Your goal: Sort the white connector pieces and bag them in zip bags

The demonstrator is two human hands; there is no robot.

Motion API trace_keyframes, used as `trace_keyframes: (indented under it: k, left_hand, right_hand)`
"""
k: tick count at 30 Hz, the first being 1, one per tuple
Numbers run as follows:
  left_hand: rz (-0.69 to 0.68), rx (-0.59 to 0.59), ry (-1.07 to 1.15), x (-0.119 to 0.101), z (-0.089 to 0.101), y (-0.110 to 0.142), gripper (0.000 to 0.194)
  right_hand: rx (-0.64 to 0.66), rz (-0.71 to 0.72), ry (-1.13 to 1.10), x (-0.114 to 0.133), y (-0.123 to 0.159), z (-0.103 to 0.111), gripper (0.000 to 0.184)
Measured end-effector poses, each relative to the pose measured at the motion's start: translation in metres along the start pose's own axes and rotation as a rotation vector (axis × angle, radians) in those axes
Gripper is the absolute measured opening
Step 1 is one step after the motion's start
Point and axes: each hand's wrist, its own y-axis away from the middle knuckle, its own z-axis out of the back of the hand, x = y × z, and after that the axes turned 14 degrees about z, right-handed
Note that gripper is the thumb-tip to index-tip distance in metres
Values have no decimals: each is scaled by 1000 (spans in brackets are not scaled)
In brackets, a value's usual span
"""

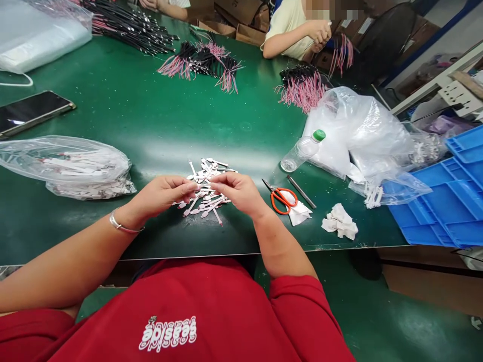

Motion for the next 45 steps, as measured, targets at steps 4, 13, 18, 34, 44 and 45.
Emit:
trace_keyframes:
  k: [4, 13, 18, 34, 44, 45]
  left_hand:
    - [71, 129, 173, 1, 0, -3, 38]
    - [161, 364, 162, -4, -1, -3, 34]
    - [179, 28, 458, -5, 12, -9, 22]
    - [-167, -206, -1051, 13, 4, 0, 32]
    - [-123, -189, -1236, 3, 0, 2, 19]
    - [-121, -180, -1204, 3, 1, -1, 17]
  right_hand:
    - [-113, -47, -35, -8, -3, 1, 27]
    - [-44, 51, 129, -10, -1, -16, 23]
    - [195, 260, 729, -14, -4, -13, 6]
    - [435, 283, 1034, -20, -4, -16, 12]
    - [514, 205, 1125, -16, -3, -15, 18]
    - [511, 208, 1118, -17, -3, -15, 17]
